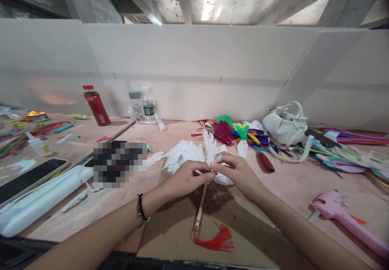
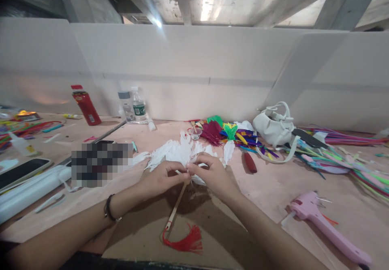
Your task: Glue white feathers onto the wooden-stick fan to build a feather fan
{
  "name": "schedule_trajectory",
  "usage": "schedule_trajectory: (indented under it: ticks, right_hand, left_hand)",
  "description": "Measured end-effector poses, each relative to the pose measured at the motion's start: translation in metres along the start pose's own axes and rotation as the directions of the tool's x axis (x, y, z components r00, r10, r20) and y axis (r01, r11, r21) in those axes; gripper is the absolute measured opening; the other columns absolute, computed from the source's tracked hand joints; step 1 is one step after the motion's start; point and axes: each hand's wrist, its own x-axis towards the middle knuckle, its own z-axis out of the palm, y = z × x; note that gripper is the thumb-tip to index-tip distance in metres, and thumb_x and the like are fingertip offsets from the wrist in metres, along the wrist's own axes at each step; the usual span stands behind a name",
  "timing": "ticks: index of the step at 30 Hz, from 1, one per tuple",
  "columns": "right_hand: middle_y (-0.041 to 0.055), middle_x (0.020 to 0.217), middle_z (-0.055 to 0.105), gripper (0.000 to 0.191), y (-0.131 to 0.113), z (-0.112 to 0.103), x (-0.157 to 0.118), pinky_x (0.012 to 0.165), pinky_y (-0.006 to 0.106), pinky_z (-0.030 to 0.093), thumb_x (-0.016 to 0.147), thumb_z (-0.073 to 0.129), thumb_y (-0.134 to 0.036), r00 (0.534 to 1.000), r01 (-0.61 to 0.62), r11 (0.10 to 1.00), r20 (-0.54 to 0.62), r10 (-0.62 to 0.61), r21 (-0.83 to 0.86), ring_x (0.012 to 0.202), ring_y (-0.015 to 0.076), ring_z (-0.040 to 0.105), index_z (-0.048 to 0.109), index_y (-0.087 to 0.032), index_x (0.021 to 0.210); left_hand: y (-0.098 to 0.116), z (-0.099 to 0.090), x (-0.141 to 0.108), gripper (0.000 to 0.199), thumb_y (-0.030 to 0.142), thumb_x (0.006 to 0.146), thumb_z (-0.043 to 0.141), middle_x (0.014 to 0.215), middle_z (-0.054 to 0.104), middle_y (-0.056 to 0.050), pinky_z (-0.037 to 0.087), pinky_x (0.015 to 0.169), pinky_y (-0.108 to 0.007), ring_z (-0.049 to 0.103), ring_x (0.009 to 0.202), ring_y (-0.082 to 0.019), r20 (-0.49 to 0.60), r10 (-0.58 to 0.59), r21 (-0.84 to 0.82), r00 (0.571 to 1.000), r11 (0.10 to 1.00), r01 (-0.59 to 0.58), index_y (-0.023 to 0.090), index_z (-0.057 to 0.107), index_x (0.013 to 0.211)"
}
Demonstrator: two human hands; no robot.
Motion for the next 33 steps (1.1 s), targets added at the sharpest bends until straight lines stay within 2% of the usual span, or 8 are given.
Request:
schedule_trajectory:
  ticks: [4, 7, 11, 13, 17, 22, 26, 33]
  right_hand:
    - [0.0012, 0.083, 0.063, 0.023, 0.001, 0.003, 0.002, 0.073, 0.031, 0.045, 0.081, 0.077, -0.043, 0.999, -0.043, 0.999, -0.020, 0.044, 0.033, 0.080, 0.0191, 0.060, 0.075, -0.022, 0.071]
    - [0.0027, 0.086, 0.065, 0.024, 0.001, 0.005, 0.002, 0.074, 0.032, 0.046, 0.078, 0.078, -0.045, 0.998, -0.039, 0.999, -0.039, 0.040, 0.010, 0.083, 0.0207, 0.061, 0.077, -0.022, 0.071]
    - [0.0034, 0.087, 0.068, 0.029, 0.002, 0.004, -0.001, 0.073, 0.034, 0.048, 0.085, 0.073, -0.050, 0.988, -0.033, 0.998, -0.154, 0.023, -0.059, 0.082, 0.0217, 0.062, 0.074, -0.023, 0.092]
    - [0.0022, 0.085, 0.067, 0.023, 0.003, 0.002, -0.004, 0.071, 0.032, 0.048, 0.090, 0.069, -0.046, 0.978, 0.018, 0.991, -0.205, -0.045, -0.133, 0.078, 0.0205, 0.062, 0.069, -0.024, 0.093]
    - [0.0010, 0.085, 0.070, 0.007, -0.001, 0.004, -0.011, 0.070, 0.032, 0.048, 0.092, 0.065, -0.031, 0.973, 0.140, 0.927, -0.123, -0.194, -0.348, 0.076, 0.0198, 0.064, 0.067, -0.025, 0.090]
    - [0.0003, 0.095, 0.074, 0.010, -0.005, 0.012, -0.017, 0.076, 0.033, 0.051, 0.096, 0.063, -0.031, 0.961, 0.234, 0.831, -0.007, -0.275, -0.504, 0.082, 0.0196, 0.068, 0.070, -0.028, 0.103]
    - [0.0022, 0.097, 0.075, 0.011, -0.001, 0.014, -0.019, 0.081, 0.036, 0.050, 0.099, 0.061, -0.032, 0.947, 0.269, 0.757, 0.017, -0.322, -0.596, 0.089, 0.0219, 0.070, 0.069, -0.026, 0.102]
    - [0.0077, 0.094, 0.077, 0.013, 0.011, 0.013, -0.020, 0.083, 0.036, 0.051, 0.098, 0.058, -0.026, 0.905, 0.317, 0.584, 0.055, -0.421, -0.747, 0.090, 0.0251, 0.071, 0.071, -0.024, 0.100]
  left_hand:
    - [-0.001, -0.001, 0.001, 0.022, 0.038, 0.080, 0.077, 0.074, 0.068, -0.001, 0.042, 0.065, -0.026, 0.060, 0.072, -0.018, -0.105, -0.041, -0.078, 0.994, 0.996, 0.033, 0.019, 0.070, 0.076]
    - [-0.004, -0.001, 0.001, 0.024, 0.034, 0.075, 0.082, 0.073, 0.063, 0.001, 0.040, 0.061, -0.024, 0.058, 0.070, -0.015, -0.100, -0.089, -0.222, 0.991, 0.973, 0.065, 0.019, 0.064, 0.080]
    - [-0.004, 0.001, 0.001, 0.020, 0.031, 0.076, 0.081, 0.071, 0.063, 0.002, 0.041, 0.062, -0.024, 0.056, 0.067, -0.013, -0.101, -0.134, -0.336, 0.986, 0.937, 0.093, 0.019, 0.067, 0.083]
    - [-0.001, 0.001, 0.000, 0.018, 0.032, 0.077, 0.080, 0.073, 0.065, 0.001, 0.043, 0.065, -0.025, 0.057, 0.068, -0.013, -0.129, -0.159, -0.384, 0.979, 0.918, 0.098, 0.018, 0.070, 0.080]
    - [0.003, 0.000, 0.000, 0.020, 0.032, 0.074, 0.083, 0.077, 0.068, -0.002, 0.047, 0.068, -0.026, 0.062, 0.075, -0.015, -0.185, -0.234, -0.495, 0.954, 0.861, 0.115, 0.017, 0.070, 0.077]
    - [0.001, 0.002, -0.002, 0.028, 0.035, 0.069, 0.088, 0.078, 0.073, -0.004, 0.051, 0.070, -0.029, 0.067, 0.077, -0.018, -0.273, -0.327, -0.531, 0.905, 0.836, 0.142, 0.016, 0.069, 0.077]
    - [-0.001, 0.006, -0.004, 0.025, 0.037, 0.073, 0.086, 0.082, 0.074, -0.004, 0.052, 0.070, -0.028, 0.068, 0.080, -0.019, -0.254, -0.312, -0.501, 0.916, 0.852, 0.151, 0.017, 0.072, 0.079]
    - [0.002, 0.010, -0.004, 0.025, 0.037, 0.071, 0.086, 0.078, 0.075, -0.006, 0.050, 0.067, -0.028, 0.067, 0.075, -0.020, -0.328, -0.288, -0.407, 0.900, 0.903, 0.141, 0.016, 0.075, 0.074]
